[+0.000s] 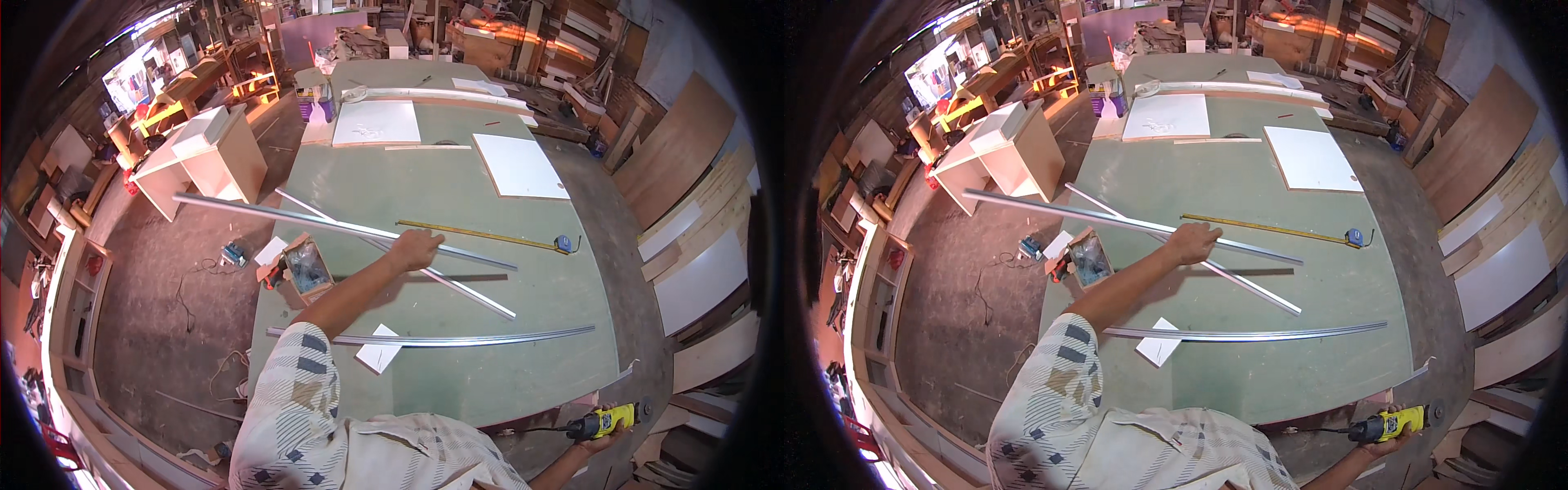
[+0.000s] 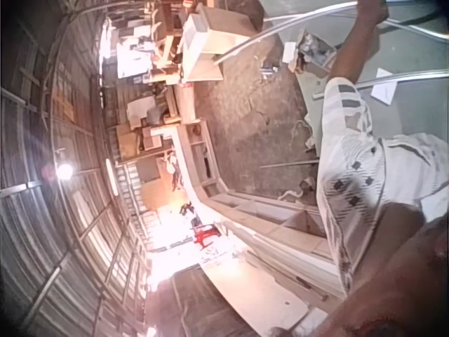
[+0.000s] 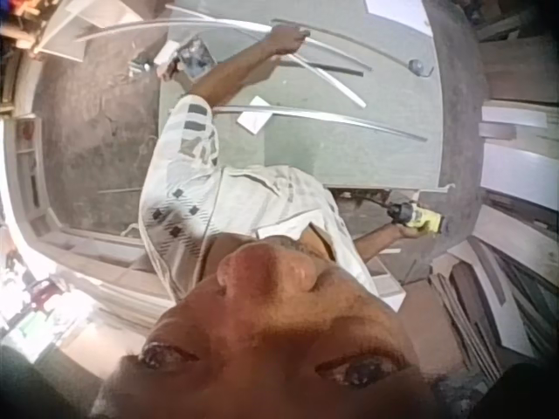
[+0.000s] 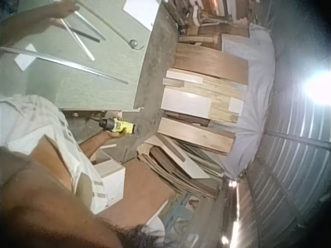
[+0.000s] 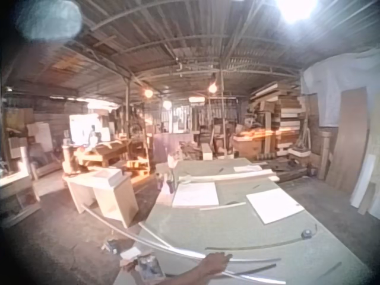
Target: The person cuts metal strips using an angle grinder on a workbench, moving and arranging the pieces as they work.
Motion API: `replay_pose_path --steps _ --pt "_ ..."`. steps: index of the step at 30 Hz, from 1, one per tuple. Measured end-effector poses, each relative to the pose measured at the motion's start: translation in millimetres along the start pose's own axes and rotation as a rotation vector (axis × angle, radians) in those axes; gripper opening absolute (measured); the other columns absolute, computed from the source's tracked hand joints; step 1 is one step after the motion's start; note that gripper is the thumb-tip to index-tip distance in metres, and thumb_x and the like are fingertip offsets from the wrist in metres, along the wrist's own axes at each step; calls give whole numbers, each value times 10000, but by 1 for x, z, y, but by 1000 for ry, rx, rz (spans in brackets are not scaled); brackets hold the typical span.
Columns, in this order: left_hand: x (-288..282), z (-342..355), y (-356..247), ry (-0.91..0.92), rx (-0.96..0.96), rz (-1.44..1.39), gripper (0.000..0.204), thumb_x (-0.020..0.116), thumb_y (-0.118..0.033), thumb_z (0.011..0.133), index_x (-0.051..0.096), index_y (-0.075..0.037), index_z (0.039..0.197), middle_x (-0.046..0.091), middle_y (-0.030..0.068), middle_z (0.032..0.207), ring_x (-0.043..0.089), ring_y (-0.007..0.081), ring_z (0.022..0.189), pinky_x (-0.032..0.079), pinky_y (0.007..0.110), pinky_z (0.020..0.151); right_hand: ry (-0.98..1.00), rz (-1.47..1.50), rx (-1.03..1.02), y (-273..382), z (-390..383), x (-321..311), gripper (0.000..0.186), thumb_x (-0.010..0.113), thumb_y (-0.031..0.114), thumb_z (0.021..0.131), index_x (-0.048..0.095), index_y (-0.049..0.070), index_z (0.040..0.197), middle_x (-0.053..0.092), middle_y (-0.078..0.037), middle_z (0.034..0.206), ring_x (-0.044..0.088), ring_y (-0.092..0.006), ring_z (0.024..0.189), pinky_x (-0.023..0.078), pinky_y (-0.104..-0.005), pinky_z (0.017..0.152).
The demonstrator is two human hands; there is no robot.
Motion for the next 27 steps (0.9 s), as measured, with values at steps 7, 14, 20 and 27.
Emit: replay_pose_path --steps 7,14,20,27 --pt "10 -23 -125 103 22 -114 370 586 -419 930 734 -80 950 669 178 920 653 363 932 516 484 835 -8 -67 -8 -3 16 -8 539 658 275 906 456 -65 1271 570 -154 1108 574 -268 957 505 -405 912" --pt "84 -50 -218 80 -80 -253 200 673 -254 839 749 -71 820 672 178 1004 649 329 969 526 448 795 52 -113 50 3 29 -13 588 677 257 882 415 -71 1294 540 -168 1088 548 -282 1023 453 -434 973" --pt "112 -58 -230 31 -187 -344 272 651 -305 901 739 -48 915 640 191 1019 630 354 994 523 473 845 84 -57 136 3 34 -4 595 687 218 858 406 -73 1294 522 -156 1054 530 -268 1017 438 -428 980" --pt "134 -66 -234 55 -147 -466 228 641 -278 903 751 -79 893 632 181 1045 622 336 1044 526 480 867 71 -44 158 -2 29 8 589 679 208 856 412 -74 1298 524 -156 1053 535 -261 1005 453 -417 968"
Point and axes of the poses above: each hand's wrist, its own z-axis towards the middle knuckle, its own x-axis out of the palm, y = z × x, the point moved 2 cm from there along z, towards the middle knuckle
